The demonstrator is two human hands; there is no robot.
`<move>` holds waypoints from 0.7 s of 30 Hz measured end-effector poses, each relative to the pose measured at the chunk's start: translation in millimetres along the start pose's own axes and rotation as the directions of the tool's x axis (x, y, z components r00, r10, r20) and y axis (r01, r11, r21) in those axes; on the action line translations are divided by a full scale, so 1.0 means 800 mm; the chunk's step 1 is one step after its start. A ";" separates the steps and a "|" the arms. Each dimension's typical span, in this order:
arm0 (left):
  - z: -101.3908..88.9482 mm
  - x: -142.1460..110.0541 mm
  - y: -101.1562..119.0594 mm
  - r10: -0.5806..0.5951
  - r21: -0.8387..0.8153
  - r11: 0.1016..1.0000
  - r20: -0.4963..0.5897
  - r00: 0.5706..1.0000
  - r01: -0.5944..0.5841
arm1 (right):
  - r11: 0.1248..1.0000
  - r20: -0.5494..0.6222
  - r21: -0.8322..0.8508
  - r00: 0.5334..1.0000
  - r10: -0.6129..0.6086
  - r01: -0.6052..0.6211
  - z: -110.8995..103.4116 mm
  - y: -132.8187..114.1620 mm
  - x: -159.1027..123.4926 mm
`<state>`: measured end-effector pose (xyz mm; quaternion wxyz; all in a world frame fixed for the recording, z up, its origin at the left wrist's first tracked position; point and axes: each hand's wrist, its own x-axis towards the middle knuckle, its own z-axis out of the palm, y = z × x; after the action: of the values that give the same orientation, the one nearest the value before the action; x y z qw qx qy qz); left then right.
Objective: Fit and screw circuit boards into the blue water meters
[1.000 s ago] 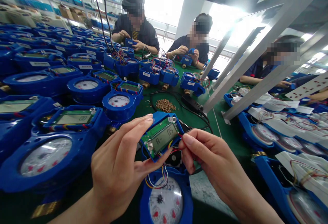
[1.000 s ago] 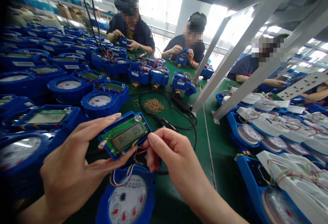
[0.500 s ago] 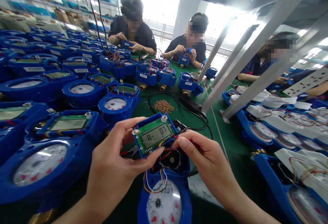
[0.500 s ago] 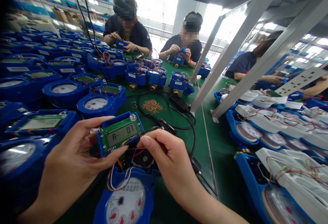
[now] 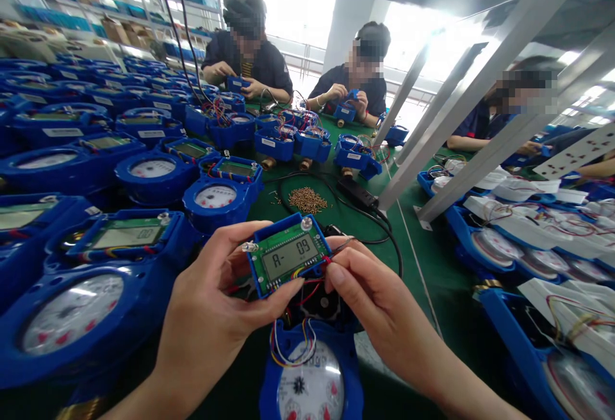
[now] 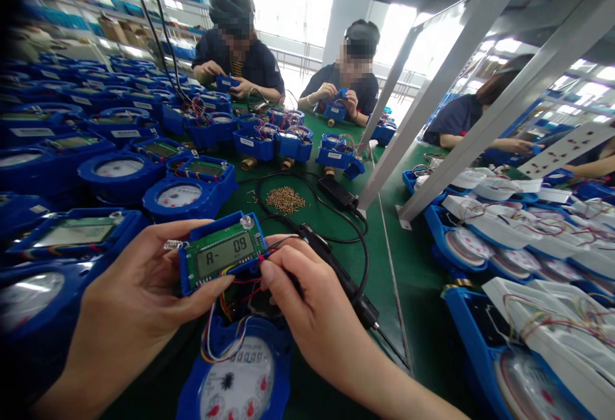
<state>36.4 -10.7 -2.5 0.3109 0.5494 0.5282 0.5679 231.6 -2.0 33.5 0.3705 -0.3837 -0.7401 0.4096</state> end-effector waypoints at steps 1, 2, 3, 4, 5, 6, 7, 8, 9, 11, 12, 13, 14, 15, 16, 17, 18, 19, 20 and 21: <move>0.000 0.000 0.000 0.003 0.003 1.000 -0.005 1.000 -0.003 | 1.000 -0.003 0.009 1.000 0.000 0.000 -0.001 0.001 0.001; 0.000 0.000 0.001 0.004 0.005 1.000 -0.006 1.000 -0.004 | 1.000 -0.007 0.016 1.000 -0.002 0.002 -0.001 0.002 0.002; 0.000 0.000 0.001 0.001 0.005 1.000 -0.002 1.000 -0.001 | 1.000 -0.008 0.021 1.000 -0.005 0.005 -0.002 0.003 0.003; 0.000 0.000 0.001 -0.003 0.003 1.000 0.004 1.000 0.003 | 1.000 -0.010 0.024 1.000 -0.013 0.013 -0.003 0.004 0.005; -0.001 -0.001 0.002 -0.010 0.000 1.000 0.006 1.000 0.010 | 0.999 -0.013 0.023 1.000 -0.027 0.027 -0.004 0.005 0.006; -0.001 -0.001 0.002 -0.020 -0.004 1.000 0.011 1.000 0.020 | 0.999 -0.019 0.017 0.999 -0.037 0.038 -0.005 0.007 0.008; -0.002 -0.001 0.002 -0.031 -0.013 0.999 0.018 0.999 0.031 | 0.999 -0.024 0.010 0.999 -0.047 0.047 -0.006 0.009 0.009; -0.002 0.000 0.001 -0.042 -0.026 0.999 0.026 0.999 0.043 | 0.998 -0.034 0.001 0.998 -0.059 0.059 -0.006 0.011 0.010; -0.002 0.000 0.001 -0.052 -0.043 0.998 0.037 0.998 0.053 | 0.998 -0.047 -0.012 0.996 -0.070 0.069 -0.005 0.013 0.010; -0.002 0.002 0.000 -0.068 -0.068 0.995 0.060 0.996 0.072 | 0.994 -0.090 -0.059 0.991 -0.099 0.094 0.000 0.018 0.010; -0.002 0.003 0.001 -0.077 -0.077 0.994 0.075 0.994 0.083 | 0.988 -0.124 -0.095 0.984 -0.130 0.119 0.004 0.020 0.009; -0.001 0.004 0.001 -0.091 -0.083 0.992 0.086 0.992 0.098 | 0.979 -0.158 -0.138 0.973 -0.170 0.149 0.008 0.022 0.008; 0.000 0.005 0.002 -0.108 -0.088 0.989 0.094 0.990 0.116 | 0.965 -0.189 -0.189 0.958 -0.215 0.179 0.011 0.023 0.006; 0.000 0.006 0.003 -0.125 -0.089 0.987 0.099 0.987 0.134 | 0.947 -0.208 -0.246 0.943 -0.261 0.208 0.013 0.022 0.004; 0.001 0.006 0.005 -0.142 -0.088 0.985 0.098 0.985 0.151 | 0.923 -0.209 -0.306 0.930 -0.303 0.232 0.013 0.020 0.002; 0.003 0.007 0.007 -0.157 -0.088 0.982 0.094 0.983 0.165 | 0.897 -0.197 -0.370 0.922 -0.332 0.244 0.012 0.017 0.000; 0.004 0.007 0.008 -0.168 -0.088 0.980 0.089 0.982 0.176 | 0.867 -0.176 -0.433 0.921 -0.348 0.245 0.010 0.011 -0.004; 0.004 0.007 0.010 -0.173 -0.090 0.979 0.084 0.981 0.181 | 0.836 -0.153 -0.493 0.922 -0.357 0.242 0.005 0.004 -0.007; 0.005 0.007 0.011 -0.173 -0.093 0.979 0.085 0.981 0.180 | 0.805 -0.138 -0.544 0.921 -0.364 0.236 0.000 -0.004 -0.011; 0.005 0.007 0.012 -0.170 -0.095 0.979 0.088 0.982 0.178 | 0.777 -0.132 -0.586 0.919 -0.372 0.231 -0.006 -0.012 -0.015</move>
<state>41.5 -6.8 7.6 0.4080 0.5066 0.5315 0.5426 238.5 -14.8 41.1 0.3898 -0.3972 -0.8286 0.0603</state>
